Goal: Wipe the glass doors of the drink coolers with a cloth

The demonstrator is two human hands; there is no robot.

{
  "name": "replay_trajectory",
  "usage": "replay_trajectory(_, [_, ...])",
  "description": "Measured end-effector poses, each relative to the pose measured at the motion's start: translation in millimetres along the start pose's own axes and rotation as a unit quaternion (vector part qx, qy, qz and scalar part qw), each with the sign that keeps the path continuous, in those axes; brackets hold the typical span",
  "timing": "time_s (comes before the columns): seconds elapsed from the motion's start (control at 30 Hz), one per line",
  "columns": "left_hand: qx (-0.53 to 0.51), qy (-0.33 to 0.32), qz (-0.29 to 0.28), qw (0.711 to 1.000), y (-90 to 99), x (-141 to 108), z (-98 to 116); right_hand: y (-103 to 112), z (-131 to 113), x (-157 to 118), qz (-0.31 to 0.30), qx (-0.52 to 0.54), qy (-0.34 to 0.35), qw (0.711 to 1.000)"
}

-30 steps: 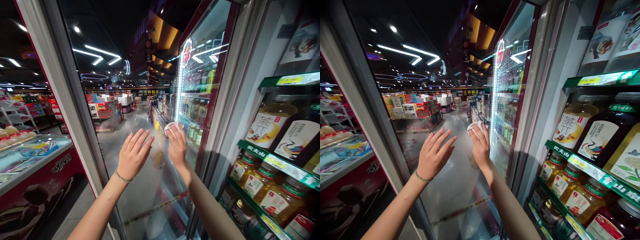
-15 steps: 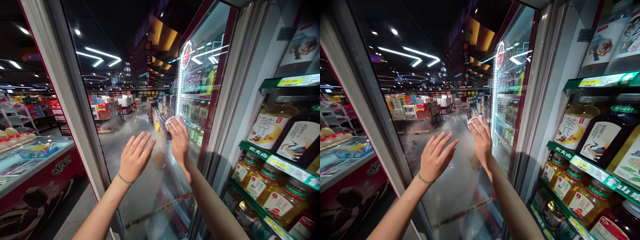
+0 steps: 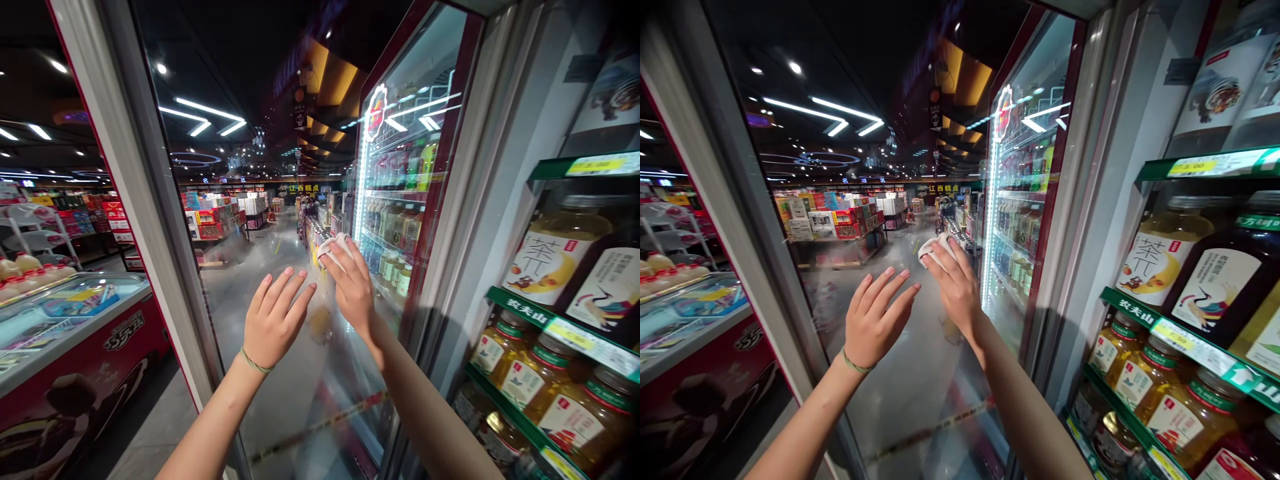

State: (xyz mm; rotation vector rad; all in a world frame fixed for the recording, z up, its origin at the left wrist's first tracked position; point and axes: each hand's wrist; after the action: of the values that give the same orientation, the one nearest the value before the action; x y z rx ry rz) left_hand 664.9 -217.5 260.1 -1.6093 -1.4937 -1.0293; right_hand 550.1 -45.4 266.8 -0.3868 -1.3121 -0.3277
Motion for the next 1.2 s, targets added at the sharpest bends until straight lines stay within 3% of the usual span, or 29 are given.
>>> replay_trajectory(0.1, [-0.008,-0.006,0.001,1.000,0.4,-1.8,-2.4,-1.7,0.7,3.6,0.041,-0.006,-0.021,0.999])
replay_trajectory(0.27, [-0.017,-0.004,0.003,1.000,0.9,-3.5,-3.9,-4.0,0.6,13.4,-0.018,0.012,0.004,1.000])
replay_trajectory(0.4, [-0.027,-0.004,0.007,1.000,1.5,-3.8,-4.7,-5.3,-0.1,21.9,0.022,0.002,-0.011,1.000])
replay_trajectory(0.53, [-0.032,-0.005,0.011,0.999,3.4,-3.0,-6.1,-7.0,-3.9,26.8,-0.040,0.035,0.038,0.998])
replay_trajectory(0.7, [-0.041,-0.005,0.017,0.999,5.8,-2.2,-7.5,-10.4,-6.9,32.0,0.009,0.019,0.010,1.000])
replay_trajectory(0.83, [-0.042,-0.004,0.020,0.999,6.4,-2.1,-7.3,-12.0,-8.1,37.3,-0.027,0.047,0.034,0.998])
replay_trajectory(1.0, [-0.043,-0.004,0.020,0.999,7.0,-1.5,-6.3,-12.2,-7.0,39.2,0.011,0.030,-0.002,0.999])
replay_trajectory(1.13, [-0.035,-0.005,0.025,0.999,7.0,-1.4,-5.8,-13.1,-7.7,38.5,-0.040,0.063,0.038,0.997])
replay_trajectory(1.2, [-0.040,-0.004,0.027,0.999,7.2,-1.7,-6.1,-13.9,-7.8,38.6,-0.028,0.056,0.031,0.998])
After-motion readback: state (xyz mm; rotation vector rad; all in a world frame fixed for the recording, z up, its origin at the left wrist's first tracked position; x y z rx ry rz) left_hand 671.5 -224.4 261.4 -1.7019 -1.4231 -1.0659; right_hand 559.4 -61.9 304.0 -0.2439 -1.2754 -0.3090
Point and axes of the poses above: each hand's wrist, its own x-axis towards the middle knuckle, its own y-axis out of the back of the hand, z = x × y, and after that the axes turned 5 degrees about z, right-handed
